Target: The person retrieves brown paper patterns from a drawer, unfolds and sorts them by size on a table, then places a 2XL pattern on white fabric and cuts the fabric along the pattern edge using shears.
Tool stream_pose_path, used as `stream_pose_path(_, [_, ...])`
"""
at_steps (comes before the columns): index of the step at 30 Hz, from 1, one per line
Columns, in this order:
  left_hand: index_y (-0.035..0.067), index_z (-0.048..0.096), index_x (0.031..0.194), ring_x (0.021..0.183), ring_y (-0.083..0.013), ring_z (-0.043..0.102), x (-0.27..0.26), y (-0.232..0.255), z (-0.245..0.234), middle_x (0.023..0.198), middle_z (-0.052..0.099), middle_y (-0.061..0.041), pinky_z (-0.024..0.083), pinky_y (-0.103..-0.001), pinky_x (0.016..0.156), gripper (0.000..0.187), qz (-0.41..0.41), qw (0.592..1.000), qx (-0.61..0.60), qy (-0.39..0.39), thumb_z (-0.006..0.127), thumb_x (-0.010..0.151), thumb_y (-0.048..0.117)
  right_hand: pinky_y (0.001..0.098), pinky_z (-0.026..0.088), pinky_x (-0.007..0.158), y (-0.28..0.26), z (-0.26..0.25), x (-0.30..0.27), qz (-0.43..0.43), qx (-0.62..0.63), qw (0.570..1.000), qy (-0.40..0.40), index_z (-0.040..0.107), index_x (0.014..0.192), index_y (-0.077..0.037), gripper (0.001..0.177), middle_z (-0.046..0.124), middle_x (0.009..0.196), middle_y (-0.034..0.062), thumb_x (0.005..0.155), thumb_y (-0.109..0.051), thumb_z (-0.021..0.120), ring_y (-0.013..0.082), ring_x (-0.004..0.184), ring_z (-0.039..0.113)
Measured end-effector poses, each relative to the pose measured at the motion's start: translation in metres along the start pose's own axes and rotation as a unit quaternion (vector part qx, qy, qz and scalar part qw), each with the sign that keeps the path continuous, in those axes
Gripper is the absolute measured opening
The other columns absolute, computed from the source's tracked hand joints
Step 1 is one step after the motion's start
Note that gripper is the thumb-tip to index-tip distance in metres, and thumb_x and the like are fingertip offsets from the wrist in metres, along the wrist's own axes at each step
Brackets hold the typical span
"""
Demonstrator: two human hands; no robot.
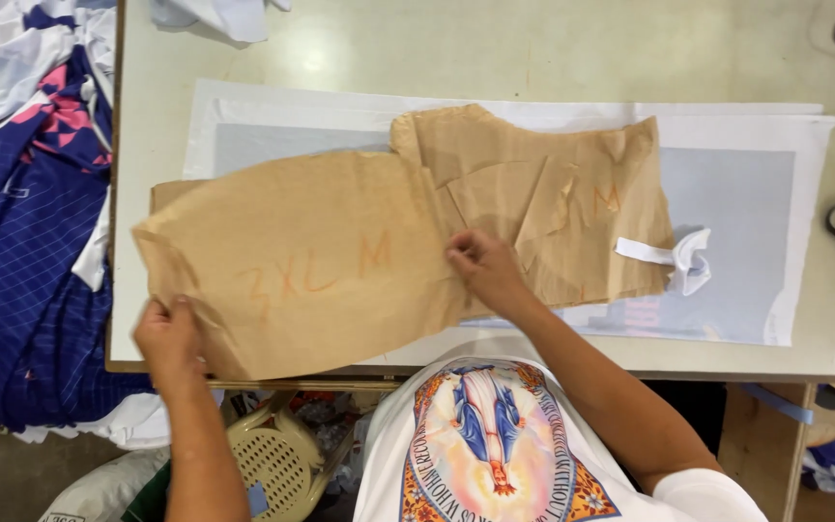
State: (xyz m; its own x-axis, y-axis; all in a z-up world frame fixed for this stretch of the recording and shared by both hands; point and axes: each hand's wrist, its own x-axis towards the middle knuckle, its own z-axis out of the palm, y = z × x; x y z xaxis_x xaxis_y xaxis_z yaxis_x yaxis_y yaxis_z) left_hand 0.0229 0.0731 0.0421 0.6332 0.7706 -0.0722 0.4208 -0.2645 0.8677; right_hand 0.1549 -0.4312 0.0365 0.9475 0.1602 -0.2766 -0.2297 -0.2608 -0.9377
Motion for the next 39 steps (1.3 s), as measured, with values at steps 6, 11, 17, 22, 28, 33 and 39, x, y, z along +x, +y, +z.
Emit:
stream_pose_path(6, [-0.001,0.056,0.088,0.076,-0.0341,0.055,0.067,0.039,0.0,0.082,0.062,-0.015,0.043,-0.051,0.07,0.025,0.136,0.963,0.232,-0.034,0.056,0.104,0.018,0.0306,0.063,0.056,-0.049,0.023,-0.028,0.147,0.15,0.968,-0.135,0.056,0.117,-0.006,0.032,0.07,0.088,0.009,0.093,0.0,0.077,0.0185,0.073,0.07])
stream_pose_path(11, [0.001,0.064,0.094,0.081,-0.0479,0.065,0.079,0.034,0.011,0.092,0.072,-0.02,0.048,-0.058,0.068,0.021,0.154,0.94,0.306,0.012,0.049,0.098,0.016,0.0284,0.063,0.065,-0.037,-0.031,-0.03,0.126,0.032,0.982,-0.137,0.059,0.135,-0.007,0.045,0.075,0.097,0.0085,0.094,-0.013,0.077,0.0172,0.081,0.073])
stream_pose_path(17, [-0.013,0.058,0.135,0.108,-0.0629,0.058,-0.013,0.083,0.08,0.115,0.062,-0.04,0.047,-0.068,0.091,0.042,0.368,0.898,0.228,0.074,0.069,0.097,0.001,0.0457,0.059,0.09,0.005,-0.132,-0.011,-0.011,-0.145,0.973,0.18,0.065,0.133,-0.003,0.036,0.071,0.112,0.0185,0.103,-0.018,0.078,0.0346,0.106,0.072])
stream_pose_path(22, [0.018,0.046,0.164,0.162,-0.0419,0.019,-0.136,0.12,0.153,0.174,0.032,-0.015,0.007,-0.065,0.126,0.059,0.409,0.826,0.297,-0.251,0.049,0.111,0.043,0.0523,0.06,0.088,-0.03,-0.135,0.005,-0.012,-0.351,0.921,0.169,0.063,0.141,-0.004,0.063,0.075,0.109,0.0145,0.096,-0.043,0.084,0.0393,0.106,0.073])
stream_pose_path(28, [0.02,0.045,0.165,0.162,-0.0418,0.017,-0.139,0.089,0.171,0.174,0.032,-0.015,0.005,-0.065,0.127,0.061,0.4,0.832,0.285,-0.259,0.052,0.11,0.046,0.0412,0.059,0.079,-0.031,-0.139,0.011,-0.001,-0.249,0.947,0.203,0.068,0.138,-0.005,0.049,0.074,0.095,0.0119,0.094,-0.022,0.08,0.029,0.092,0.074])
stream_pose_path(33, [0.01,0.033,0.168,0.158,-0.0422,0.028,-0.164,0.148,0.166,0.172,0.032,-0.02,0.017,-0.058,0.126,0.089,0.405,0.858,0.09,-0.304,0.062,0.099,0.058,0.046,0.061,0.083,-0.122,-0.099,-0.029,-0.18,-0.142,0.953,0.197,0.067,0.132,0.0,0.037,0.073,0.103,0.0185,0.096,-0.005,0.077,0.0366,0.094,0.076])
stream_pose_path(39, [0.006,0.038,0.156,0.129,-0.04,0.061,-0.192,0.162,0.166,0.141,0.059,-0.022,0.048,-0.048,0.11,0.095,0.359,0.879,-0.027,-0.313,0.086,0.08,0.036,0.0542,0.061,0.09,-0.168,0.018,-0.087,-0.409,-0.122,0.904,0.009,0.068,0.129,0.0,0.042,0.069,0.105,0.0232,0.091,-0.012,0.078,0.0458,0.106,0.071])
